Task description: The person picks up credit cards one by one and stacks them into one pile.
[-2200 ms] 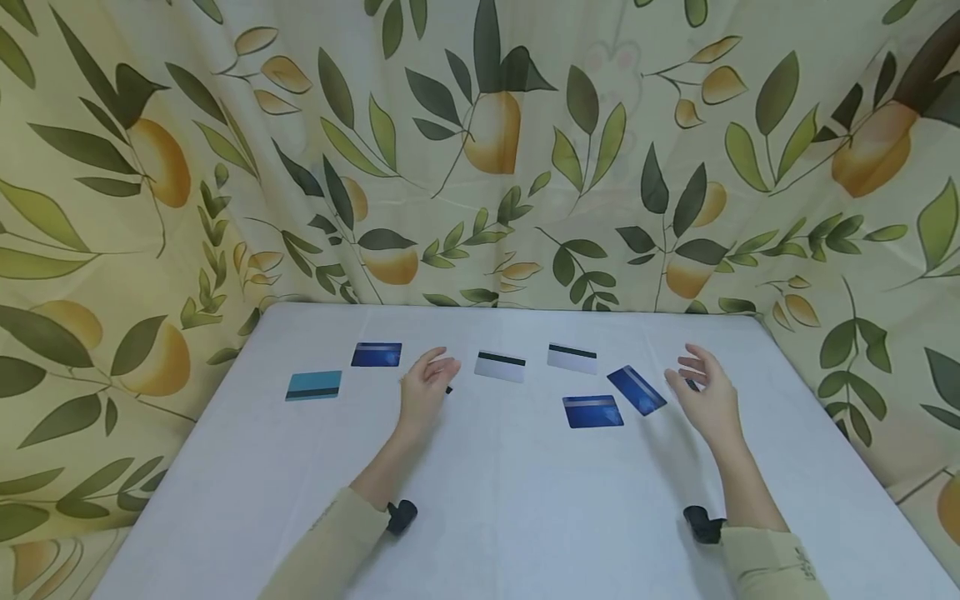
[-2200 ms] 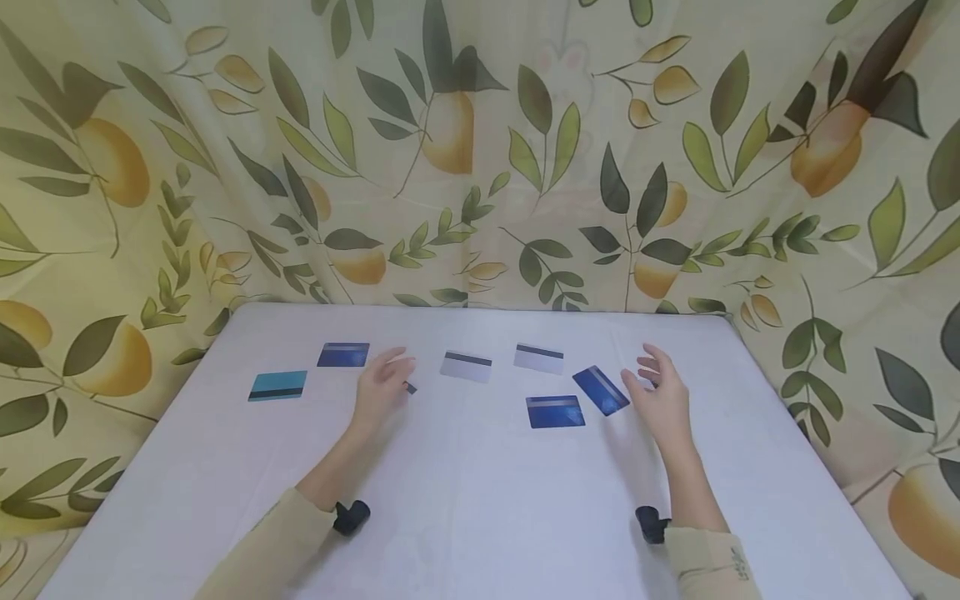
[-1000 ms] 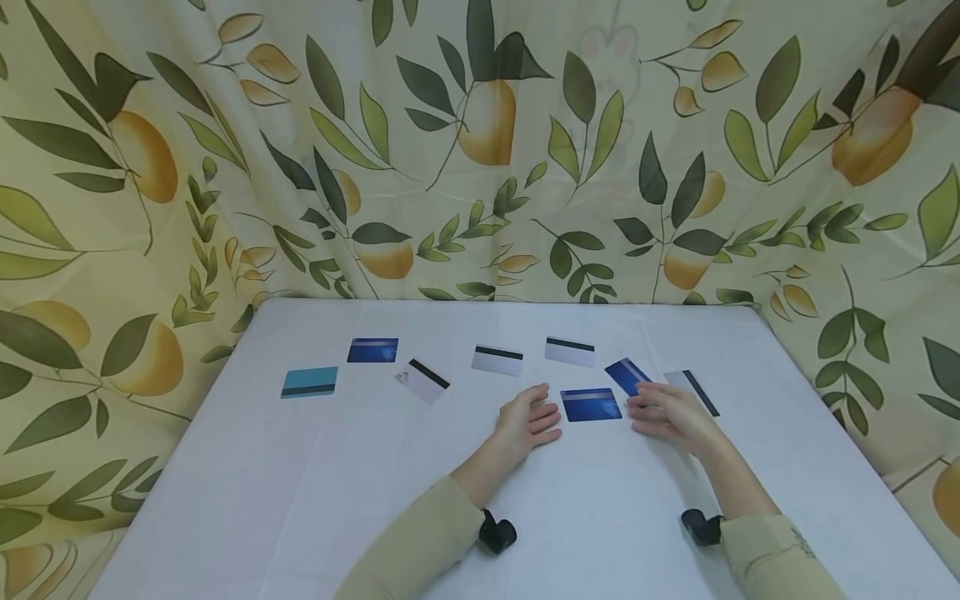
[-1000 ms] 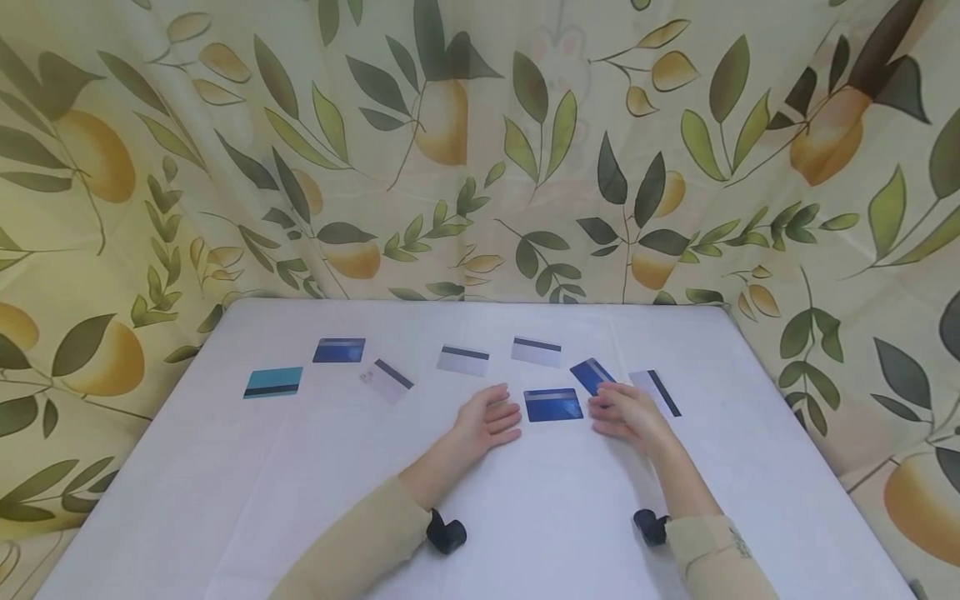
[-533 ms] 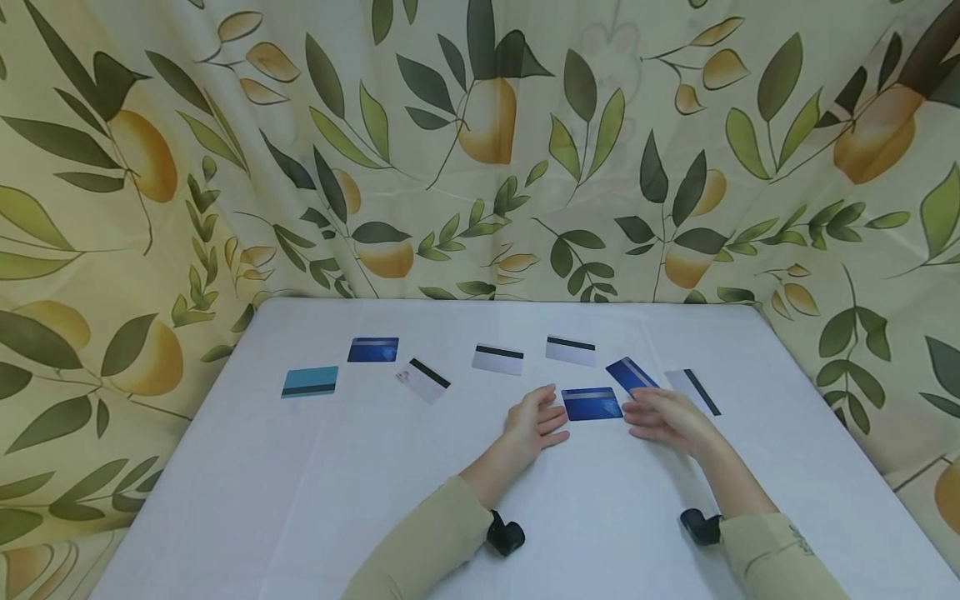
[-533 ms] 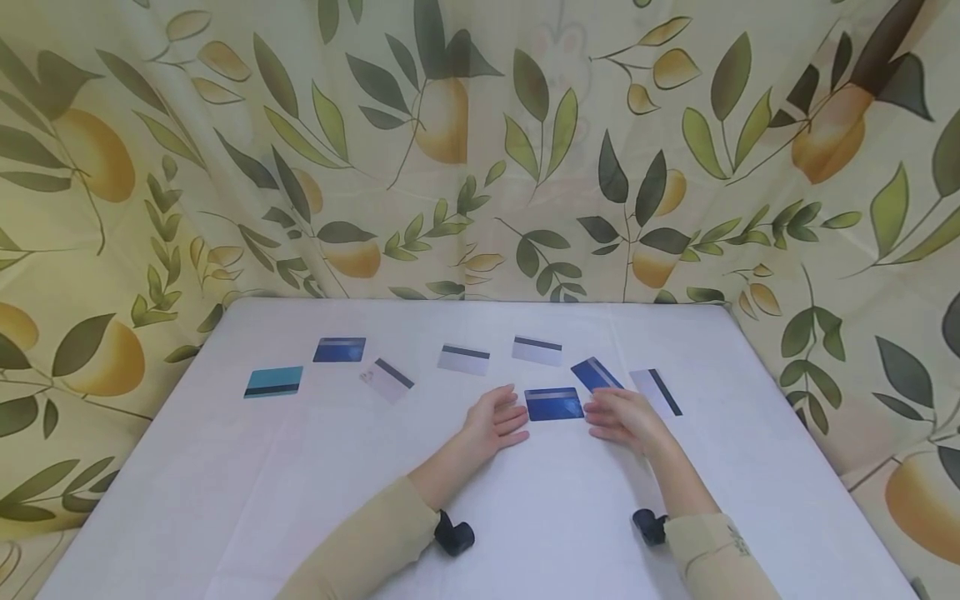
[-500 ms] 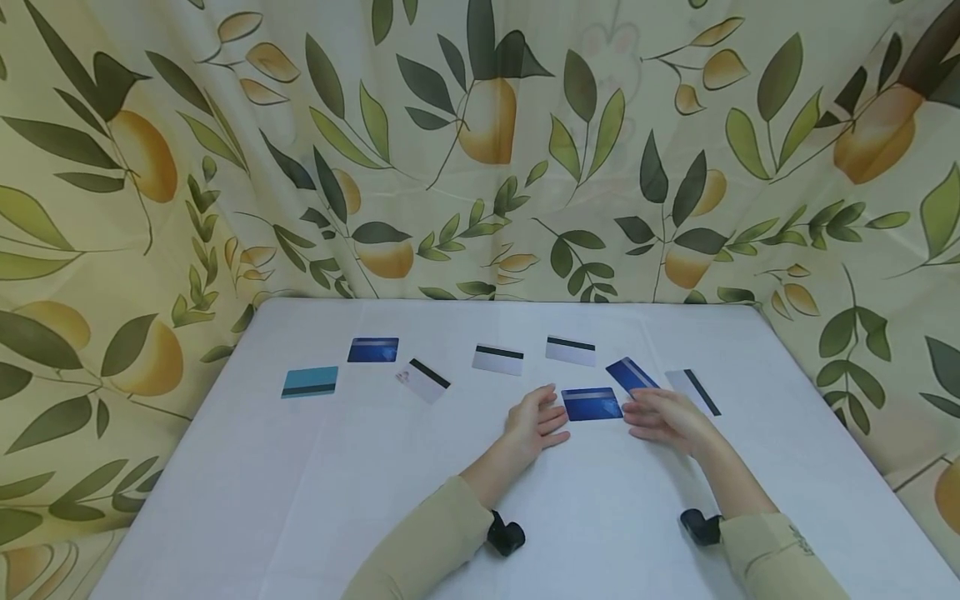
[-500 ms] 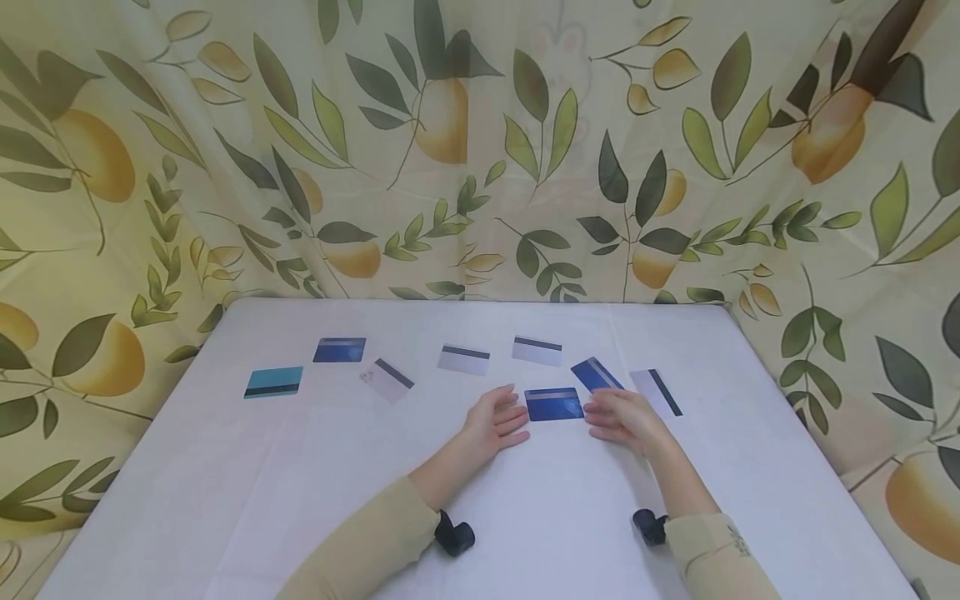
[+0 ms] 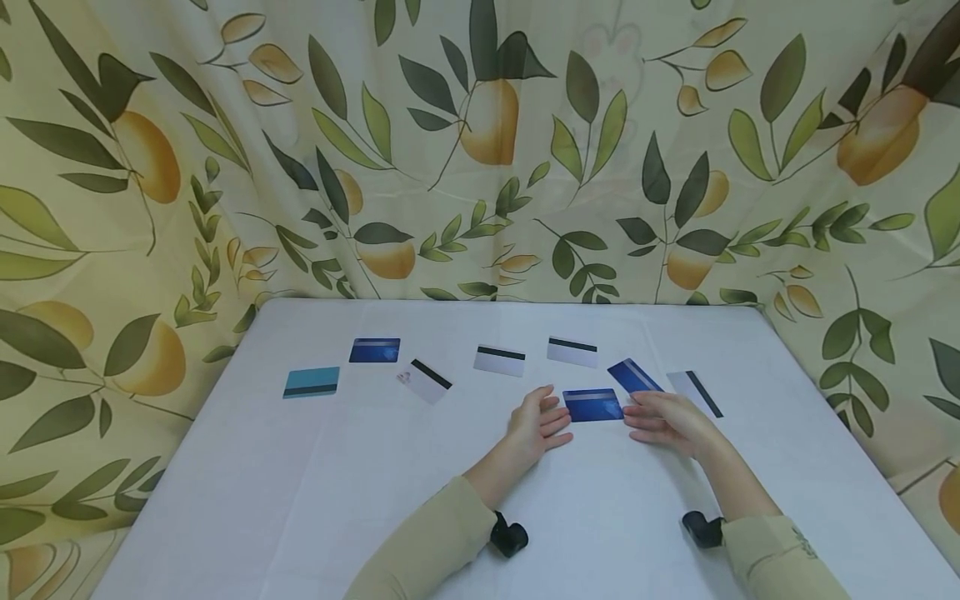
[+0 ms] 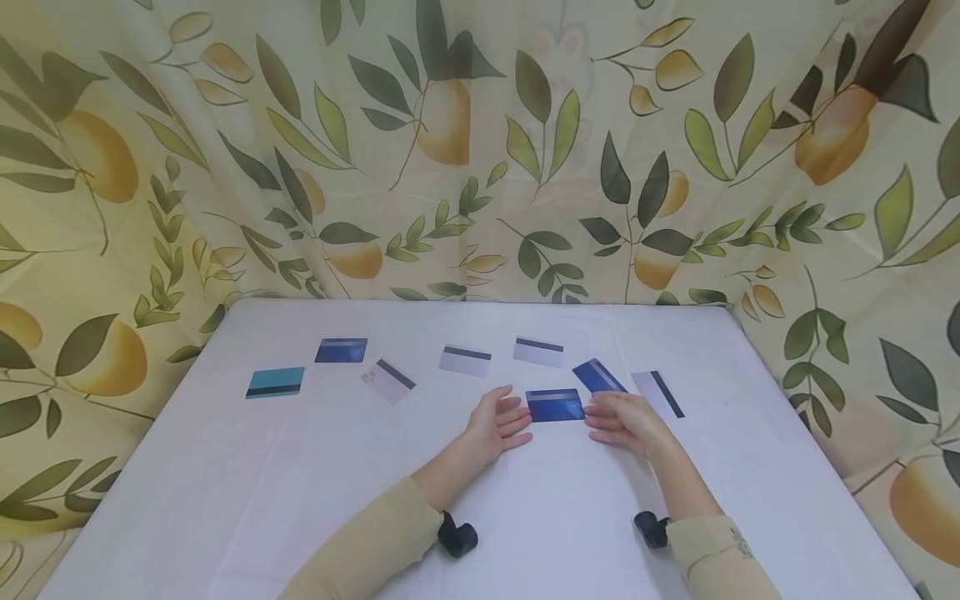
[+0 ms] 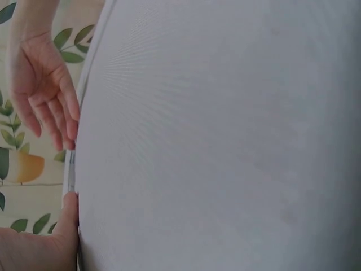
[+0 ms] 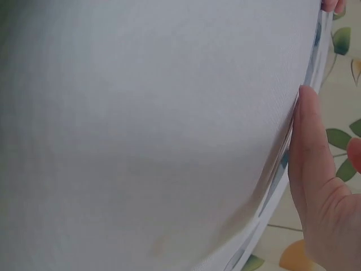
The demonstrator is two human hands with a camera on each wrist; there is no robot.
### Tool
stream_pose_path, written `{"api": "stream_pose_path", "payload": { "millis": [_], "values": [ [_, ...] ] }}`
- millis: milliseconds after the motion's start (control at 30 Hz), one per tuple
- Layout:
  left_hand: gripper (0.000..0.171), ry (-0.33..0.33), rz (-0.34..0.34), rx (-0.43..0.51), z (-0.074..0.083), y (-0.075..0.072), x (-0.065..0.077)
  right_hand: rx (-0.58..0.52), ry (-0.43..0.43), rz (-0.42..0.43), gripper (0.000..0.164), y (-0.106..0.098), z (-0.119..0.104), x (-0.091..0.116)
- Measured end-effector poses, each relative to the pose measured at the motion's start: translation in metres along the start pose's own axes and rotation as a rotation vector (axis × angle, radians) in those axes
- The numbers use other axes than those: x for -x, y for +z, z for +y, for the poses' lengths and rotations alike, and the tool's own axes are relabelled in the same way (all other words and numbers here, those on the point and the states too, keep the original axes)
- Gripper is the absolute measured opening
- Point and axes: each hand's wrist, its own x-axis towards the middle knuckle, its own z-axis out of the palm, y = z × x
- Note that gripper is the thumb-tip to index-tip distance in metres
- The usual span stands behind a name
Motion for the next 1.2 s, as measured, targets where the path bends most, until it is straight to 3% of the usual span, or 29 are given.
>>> {"api": "stream_pose_path", "payload": {
  "millis": [333, 833, 1200],
  "values": [
    [0.051, -0.019, -0.002, 0.036, 0.0002, 0.0006, 0.0043, 0.026, 0.002, 0.0, 0.058, 0.0024, -0.0019, 0.0027],
    [0.05, -0.001, -0.017, 0.003, 0.0024, 0.0031, 0.0052, -0.014, 0.051, -0.02, 0.056, 0.0032, -0.0058, 0.0039],
    [0.047, -0.001, 0.014, -0.011, 0.0054, 0.0029, 0.0051, -0.155, 0.094, -0.027, 0.054, 0.0052, -0.0066, 0.002]
  ]
}}
